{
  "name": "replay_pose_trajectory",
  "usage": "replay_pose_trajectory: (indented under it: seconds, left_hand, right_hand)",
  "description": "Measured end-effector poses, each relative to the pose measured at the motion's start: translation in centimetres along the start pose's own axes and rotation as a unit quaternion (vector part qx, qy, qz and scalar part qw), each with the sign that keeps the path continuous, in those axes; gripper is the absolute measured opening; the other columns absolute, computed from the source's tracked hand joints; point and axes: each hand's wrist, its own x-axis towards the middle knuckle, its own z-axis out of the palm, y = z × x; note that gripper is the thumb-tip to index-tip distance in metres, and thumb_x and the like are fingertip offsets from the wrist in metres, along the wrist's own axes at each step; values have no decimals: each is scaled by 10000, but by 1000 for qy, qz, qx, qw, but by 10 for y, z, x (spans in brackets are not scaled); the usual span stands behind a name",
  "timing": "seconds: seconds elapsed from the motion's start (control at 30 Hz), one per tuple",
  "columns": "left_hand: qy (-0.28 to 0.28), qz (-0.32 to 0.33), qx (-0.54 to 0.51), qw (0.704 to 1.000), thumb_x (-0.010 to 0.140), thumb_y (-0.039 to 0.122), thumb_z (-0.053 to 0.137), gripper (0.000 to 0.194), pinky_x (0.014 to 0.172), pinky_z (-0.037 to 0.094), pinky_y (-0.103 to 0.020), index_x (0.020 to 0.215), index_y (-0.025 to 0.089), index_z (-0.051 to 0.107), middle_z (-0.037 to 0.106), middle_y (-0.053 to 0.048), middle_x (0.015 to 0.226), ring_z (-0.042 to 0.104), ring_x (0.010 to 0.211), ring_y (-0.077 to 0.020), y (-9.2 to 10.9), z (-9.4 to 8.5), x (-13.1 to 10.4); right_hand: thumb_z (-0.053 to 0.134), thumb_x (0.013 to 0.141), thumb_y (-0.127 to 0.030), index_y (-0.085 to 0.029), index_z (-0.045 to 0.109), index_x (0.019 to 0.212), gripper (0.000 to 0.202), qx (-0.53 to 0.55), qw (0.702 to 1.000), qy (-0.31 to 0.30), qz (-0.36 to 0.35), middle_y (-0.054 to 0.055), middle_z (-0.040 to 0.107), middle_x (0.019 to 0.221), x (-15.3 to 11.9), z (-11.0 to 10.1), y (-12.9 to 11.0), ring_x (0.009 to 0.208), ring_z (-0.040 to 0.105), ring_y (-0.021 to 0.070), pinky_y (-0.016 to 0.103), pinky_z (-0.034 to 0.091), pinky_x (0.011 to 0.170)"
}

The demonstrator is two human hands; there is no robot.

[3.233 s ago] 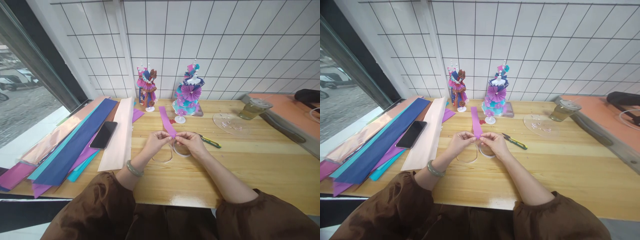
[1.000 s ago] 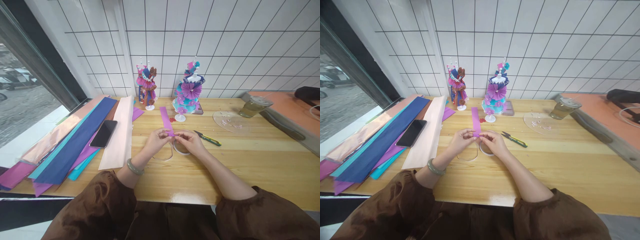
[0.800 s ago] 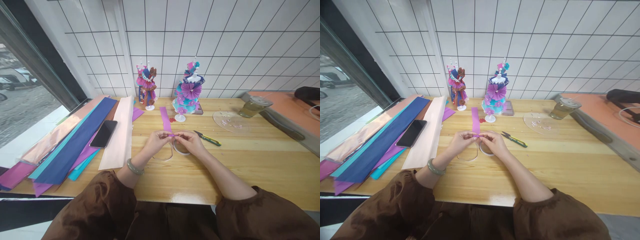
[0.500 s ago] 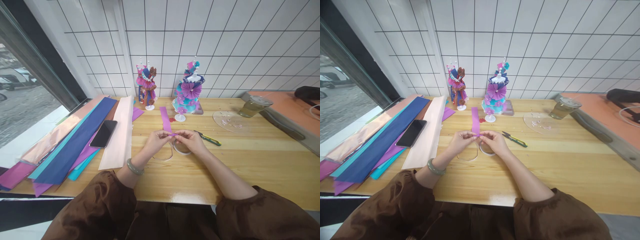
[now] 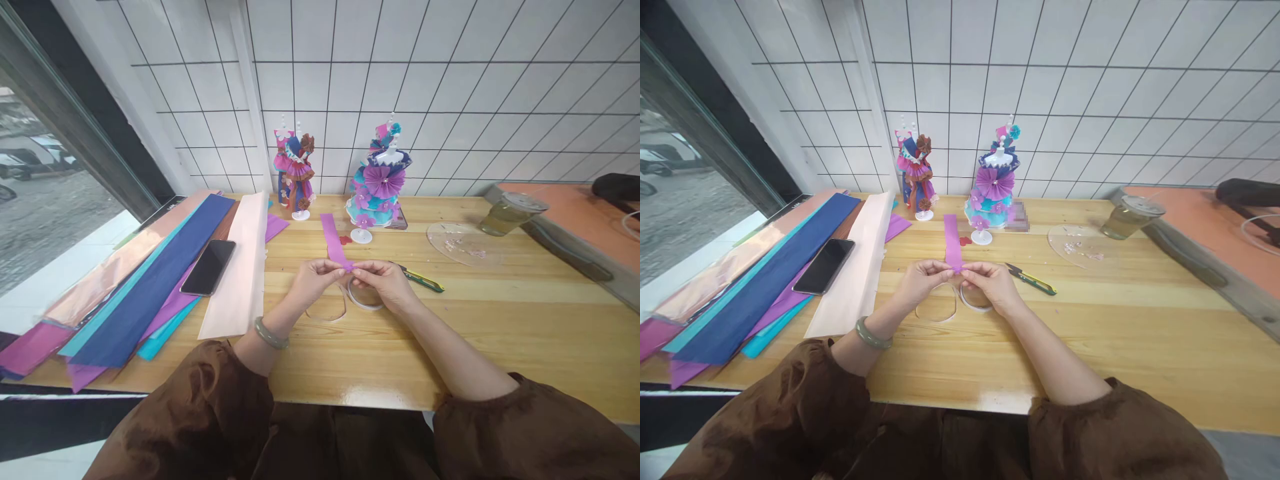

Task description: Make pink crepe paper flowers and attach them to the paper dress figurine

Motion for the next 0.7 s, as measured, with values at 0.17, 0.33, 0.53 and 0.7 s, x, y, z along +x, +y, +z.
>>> replay_pose_trajectory:
  seconds: [0.17,0.33,0.53,0.7]
  left_hand:
    - [11,-18,-19,1000,583,280,709,234,731,463,-277,743,117,654,676,-53,758,603,696,-129,2,2,-1]
    - [15,-26,-34,999,569,268,717,234,718,458,-269,730,116,641,668,-41,738,596,678,-118,1,2,0]
    - [11,9,-41,999,582,233,710,281,695,454,-248,815,125,595,647,-24,740,588,680,-99,-3,4,1]
    - [0,26,-23,999,601,215,694,316,708,451,-247,884,125,583,640,-36,778,586,711,-101,-6,4,1]
  right_hand:
    - [736,577,-276,-179,688,775,225,31,999,11,13,12,673,689,0,1,1,565,573,71,180,462,551]
    - [736,572,-275,-175,682,759,219,34,999,25,11,8,665,670,-1,3,0,546,564,75,195,466,544]
    - [726,579,-290,-169,663,774,237,28,999,37,-12,-2,640,649,-3,6,-2,521,544,77,215,462,533]
    - [705,605,-301,-171,651,827,263,-5,999,29,-43,3,638,691,-3,6,-1,525,541,81,228,469,536]
